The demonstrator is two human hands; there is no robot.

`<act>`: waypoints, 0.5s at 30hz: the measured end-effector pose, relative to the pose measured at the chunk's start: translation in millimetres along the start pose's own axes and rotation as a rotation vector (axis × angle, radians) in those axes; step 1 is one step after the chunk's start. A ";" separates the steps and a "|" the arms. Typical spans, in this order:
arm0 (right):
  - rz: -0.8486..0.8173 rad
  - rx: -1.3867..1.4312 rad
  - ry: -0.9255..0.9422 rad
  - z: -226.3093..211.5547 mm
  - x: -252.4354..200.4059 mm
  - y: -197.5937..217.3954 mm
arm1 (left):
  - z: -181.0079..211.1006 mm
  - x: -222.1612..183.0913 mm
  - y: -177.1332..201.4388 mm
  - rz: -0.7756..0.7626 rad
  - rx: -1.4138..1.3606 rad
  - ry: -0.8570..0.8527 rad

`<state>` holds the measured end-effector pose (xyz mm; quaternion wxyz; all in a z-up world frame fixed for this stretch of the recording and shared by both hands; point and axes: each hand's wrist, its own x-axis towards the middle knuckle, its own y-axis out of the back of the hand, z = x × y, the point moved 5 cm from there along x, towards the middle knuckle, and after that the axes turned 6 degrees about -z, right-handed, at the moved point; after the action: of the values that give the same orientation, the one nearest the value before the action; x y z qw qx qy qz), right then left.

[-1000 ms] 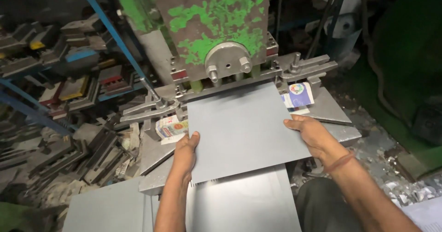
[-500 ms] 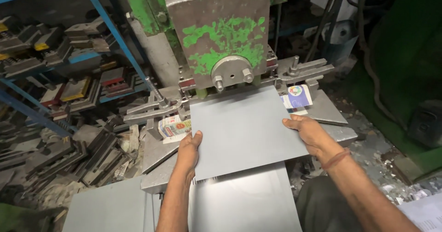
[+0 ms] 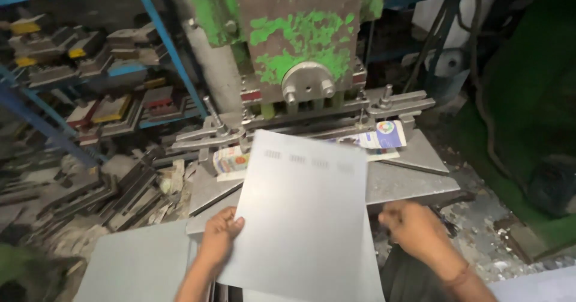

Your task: Manually feeding metal sheets into an industrial stamping press to punch ventilation slots.

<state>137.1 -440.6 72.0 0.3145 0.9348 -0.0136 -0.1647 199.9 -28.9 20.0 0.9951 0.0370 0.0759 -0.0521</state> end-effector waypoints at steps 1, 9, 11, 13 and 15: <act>0.235 -0.322 0.077 -18.5 -17.2 6.6 | -13.5 1.3 18.7 -0.089 0.095 -0.122; -0.001 -0.480 0.637 -160.8 -64.1 -31.8 | 167.4 -46.6 -61.3 -0.206 1.028 -0.241; -0.308 -0.412 0.200 -129.1 -53.1 -44.1 | 163.5 -46.2 -64.4 -0.127 0.996 -0.380; -0.250 -0.083 0.116 -80.5 -24.2 -54.0 | 174.3 -66.6 -47.1 0.370 0.701 -0.769; -0.179 0.107 -0.016 -40.9 -13.8 -45.1 | 130.0 -78.7 -34.7 0.422 0.611 -0.615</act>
<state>133.5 -378.8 80.1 0.2478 0.9464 0.0589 -0.1985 137.9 -66.2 158.0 0.9038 0.3251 -0.2498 0.1223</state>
